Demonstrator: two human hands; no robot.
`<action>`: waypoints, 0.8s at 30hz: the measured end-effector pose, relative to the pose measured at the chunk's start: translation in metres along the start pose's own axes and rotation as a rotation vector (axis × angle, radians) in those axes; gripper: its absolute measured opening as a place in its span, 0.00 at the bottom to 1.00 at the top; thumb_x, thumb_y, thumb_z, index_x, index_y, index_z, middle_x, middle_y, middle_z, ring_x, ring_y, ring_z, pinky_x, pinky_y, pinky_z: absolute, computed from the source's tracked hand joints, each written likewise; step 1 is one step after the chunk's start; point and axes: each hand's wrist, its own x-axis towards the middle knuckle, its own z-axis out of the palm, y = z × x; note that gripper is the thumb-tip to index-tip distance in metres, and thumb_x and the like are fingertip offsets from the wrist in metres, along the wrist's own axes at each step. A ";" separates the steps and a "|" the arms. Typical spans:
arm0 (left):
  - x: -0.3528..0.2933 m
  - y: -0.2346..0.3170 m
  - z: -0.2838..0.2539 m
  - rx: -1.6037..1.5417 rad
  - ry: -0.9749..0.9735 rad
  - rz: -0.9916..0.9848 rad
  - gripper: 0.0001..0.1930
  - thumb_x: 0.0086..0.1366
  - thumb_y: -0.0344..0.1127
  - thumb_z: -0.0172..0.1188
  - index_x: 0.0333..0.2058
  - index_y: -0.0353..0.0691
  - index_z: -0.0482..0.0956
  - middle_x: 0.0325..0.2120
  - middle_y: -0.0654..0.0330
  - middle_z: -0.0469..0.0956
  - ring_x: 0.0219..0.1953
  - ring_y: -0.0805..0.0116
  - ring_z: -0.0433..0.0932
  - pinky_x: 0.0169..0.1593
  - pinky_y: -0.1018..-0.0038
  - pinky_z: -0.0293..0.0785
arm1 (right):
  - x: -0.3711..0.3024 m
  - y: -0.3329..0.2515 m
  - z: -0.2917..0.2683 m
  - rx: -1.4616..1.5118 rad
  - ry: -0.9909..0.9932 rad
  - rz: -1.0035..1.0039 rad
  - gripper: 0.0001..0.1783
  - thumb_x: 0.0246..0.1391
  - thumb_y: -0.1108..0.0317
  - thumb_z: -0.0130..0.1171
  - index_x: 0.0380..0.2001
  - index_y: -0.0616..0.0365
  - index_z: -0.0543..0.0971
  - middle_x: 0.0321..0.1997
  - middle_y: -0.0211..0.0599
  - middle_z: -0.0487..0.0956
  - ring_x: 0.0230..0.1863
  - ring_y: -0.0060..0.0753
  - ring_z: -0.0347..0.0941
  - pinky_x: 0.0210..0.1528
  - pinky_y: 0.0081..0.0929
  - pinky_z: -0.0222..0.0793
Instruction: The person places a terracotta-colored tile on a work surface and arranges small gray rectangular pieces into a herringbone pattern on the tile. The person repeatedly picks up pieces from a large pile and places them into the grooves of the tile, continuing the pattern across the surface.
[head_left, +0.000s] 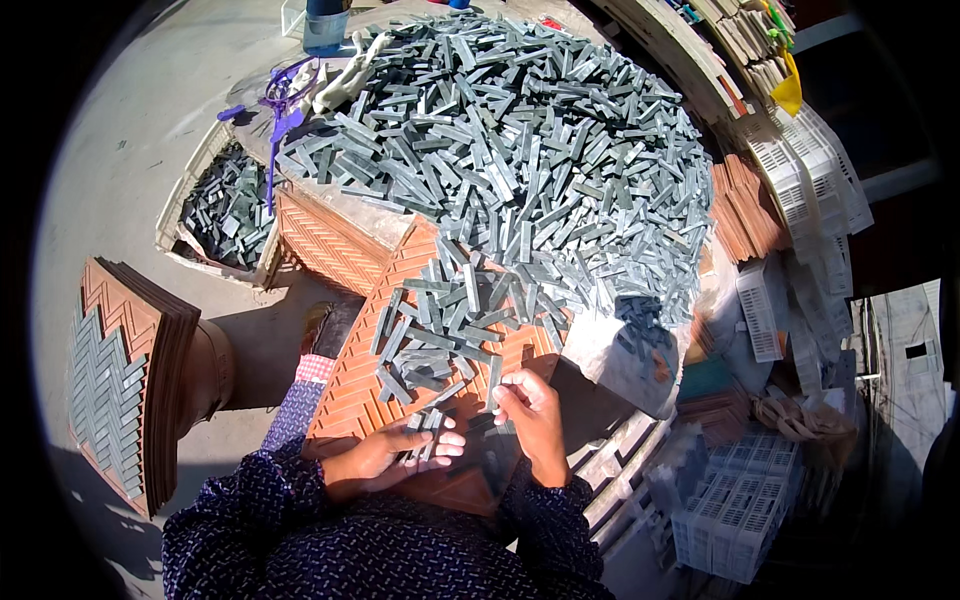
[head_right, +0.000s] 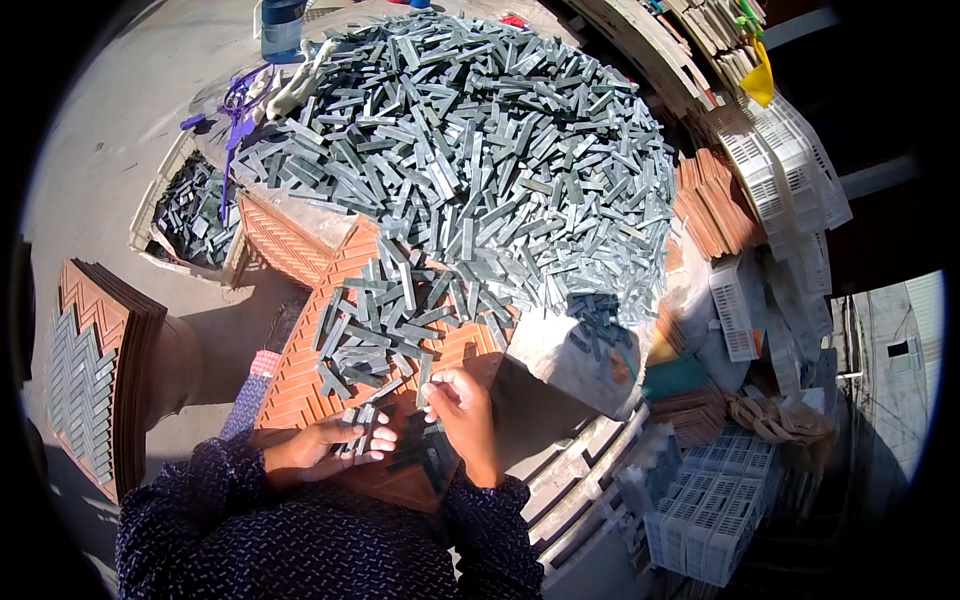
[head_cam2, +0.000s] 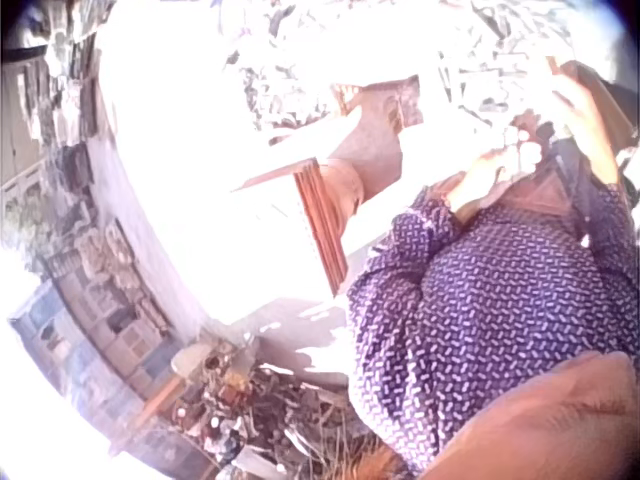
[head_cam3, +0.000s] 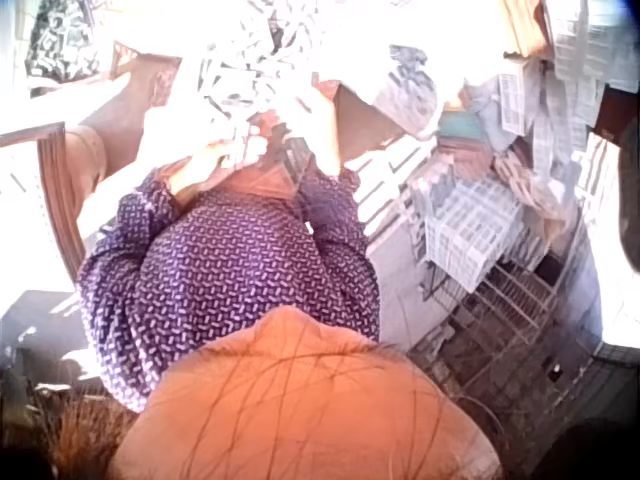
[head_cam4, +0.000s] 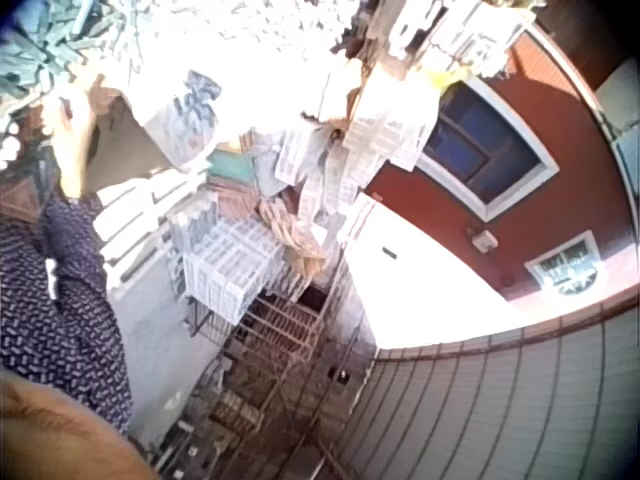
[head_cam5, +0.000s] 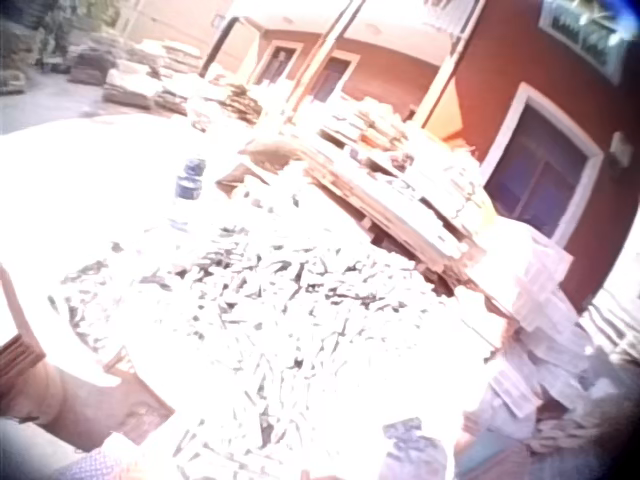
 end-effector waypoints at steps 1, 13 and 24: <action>0.000 0.001 -0.003 0.014 -0.025 0.011 0.23 0.70 0.41 0.48 0.60 0.36 0.61 0.56 0.49 0.68 0.58 0.57 0.69 0.62 0.60 0.64 | -0.007 -0.003 0.003 0.000 -0.050 0.015 0.06 0.55 0.77 0.58 0.36 0.65 0.74 0.30 0.32 0.78 0.26 0.17 0.72 0.27 0.17 0.70; -0.023 0.015 -0.017 -0.331 -0.225 0.118 0.31 0.67 0.56 0.46 0.62 0.43 0.59 0.60 0.44 0.63 0.62 0.48 0.62 0.60 0.59 0.65 | -0.045 -0.016 0.028 -0.162 -0.148 0.036 0.13 0.55 0.74 0.60 0.44 0.68 0.75 0.35 0.37 0.79 0.37 0.20 0.75 0.39 0.19 0.73; -0.117 0.102 -0.064 -0.281 0.080 0.632 0.19 0.64 0.33 0.57 0.52 0.35 0.68 0.54 0.48 0.70 0.52 0.56 0.74 0.57 0.56 0.71 | -0.069 -0.014 0.041 -0.130 -0.070 0.055 0.12 0.54 0.73 0.60 0.41 0.67 0.75 0.30 0.35 0.78 0.31 0.19 0.74 0.35 0.19 0.71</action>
